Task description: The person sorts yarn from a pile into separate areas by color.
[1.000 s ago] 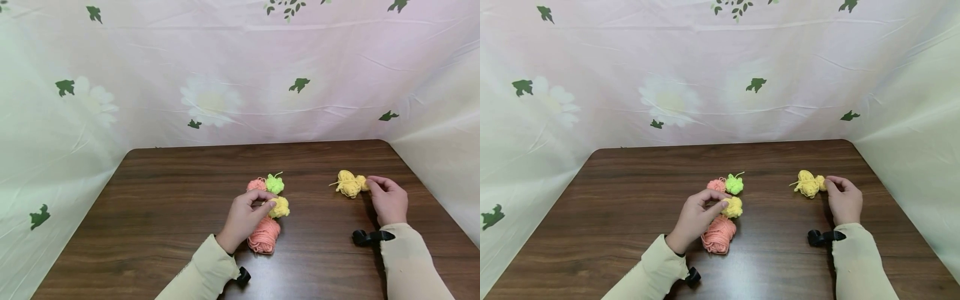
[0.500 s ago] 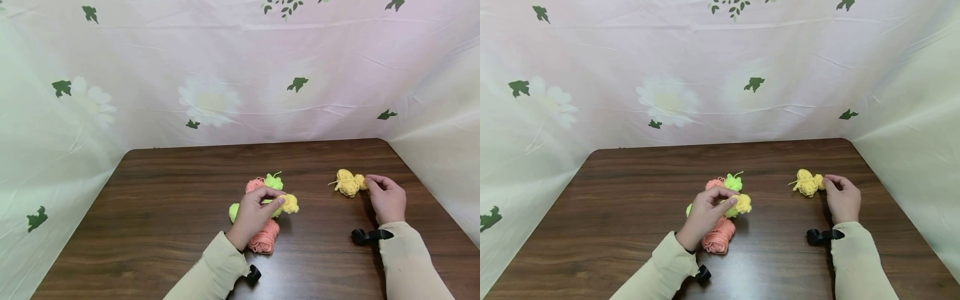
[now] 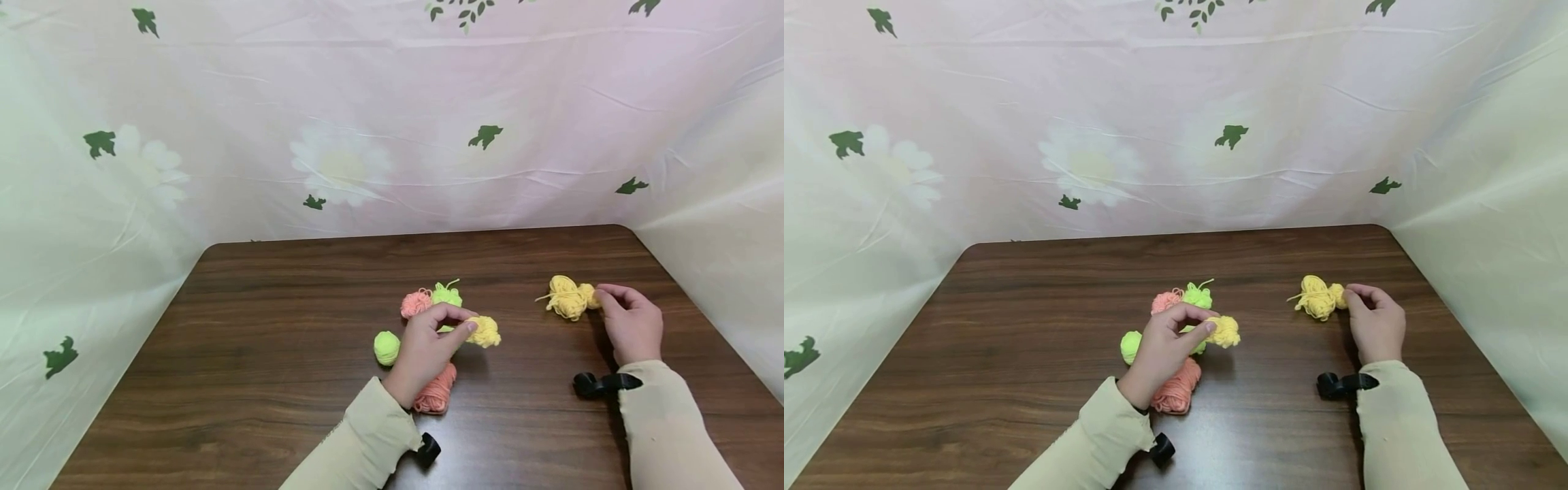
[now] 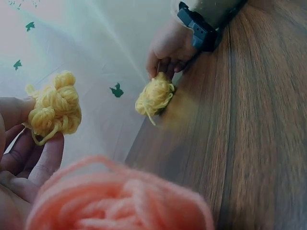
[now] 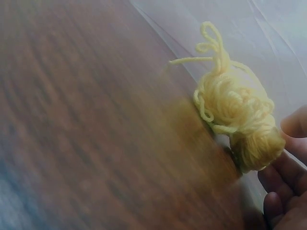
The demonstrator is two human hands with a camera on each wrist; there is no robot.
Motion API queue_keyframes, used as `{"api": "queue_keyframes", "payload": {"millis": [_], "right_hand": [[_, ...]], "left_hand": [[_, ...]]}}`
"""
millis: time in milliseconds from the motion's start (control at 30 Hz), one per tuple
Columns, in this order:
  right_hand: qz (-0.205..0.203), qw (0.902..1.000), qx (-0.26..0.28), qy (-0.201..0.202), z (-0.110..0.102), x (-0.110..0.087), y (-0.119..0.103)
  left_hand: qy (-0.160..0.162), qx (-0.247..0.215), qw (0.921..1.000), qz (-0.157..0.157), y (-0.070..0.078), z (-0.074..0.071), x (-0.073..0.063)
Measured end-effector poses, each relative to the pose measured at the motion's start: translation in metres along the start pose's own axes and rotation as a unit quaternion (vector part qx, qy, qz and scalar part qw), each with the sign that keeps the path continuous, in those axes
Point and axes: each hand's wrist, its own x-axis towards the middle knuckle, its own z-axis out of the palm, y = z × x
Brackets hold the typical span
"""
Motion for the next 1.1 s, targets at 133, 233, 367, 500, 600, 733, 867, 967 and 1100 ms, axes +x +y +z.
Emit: {"api": "queue_keyframes", "payload": {"millis": [133, 233, 367, 500, 600, 733, 867, 967, 1100], "right_hand": [[-0.001, 1.0, 0.002, 0.002, 0.0, 0.001, 0.001], [0.001, 1.0, 0.004, 0.002, 0.001, 0.0, 0.001], [0.003, 1.0, -0.001, -0.003, 0.001, 0.0, 0.001], [0.003, 0.9999, -0.006, -0.008, 0.0, 0.001, 0.0], [0.002, 0.9999, -0.007, -0.01, 0.0, 0.001, 0.001], [-0.003, 1.0, -0.003, -0.004, 0.0, 0.001, 0.002], [-0.007, 1.0, -0.004, -0.001, 0.0, 0.0, 0.002], [-0.006, 1.0, -0.001, 0.001, 0.0, 0.0, 0.001], [-0.006, 1.0, 0.002, 0.002, 0.0, -0.001, -0.001]], "left_hand": [[-0.002, -0.002, 1.0, -0.001, 0.002, 0.003, 0.0], [-0.003, -0.002, 1.0, -0.003, 0.004, 0.004, 0.0], [-0.005, -0.002, 1.0, -0.003, 0.007, 0.007, 0.0], [-0.007, 0.005, 1.0, 0.0, 0.01, 0.012, 0.0], [-0.009, 0.0, 1.0, -0.001, 0.012, 0.017, 0.001], [-0.012, -0.016, 0.9998, 0.0, 0.012, 0.024, 0.002], [-0.005, -0.034, 0.9994, -0.004, 0.014, 0.032, 0.002], [0.0, -0.043, 0.999, -0.012, 0.017, 0.038, 0.003], [-0.003, -0.037, 0.9993, -0.011, 0.017, 0.044, 0.006]]}}
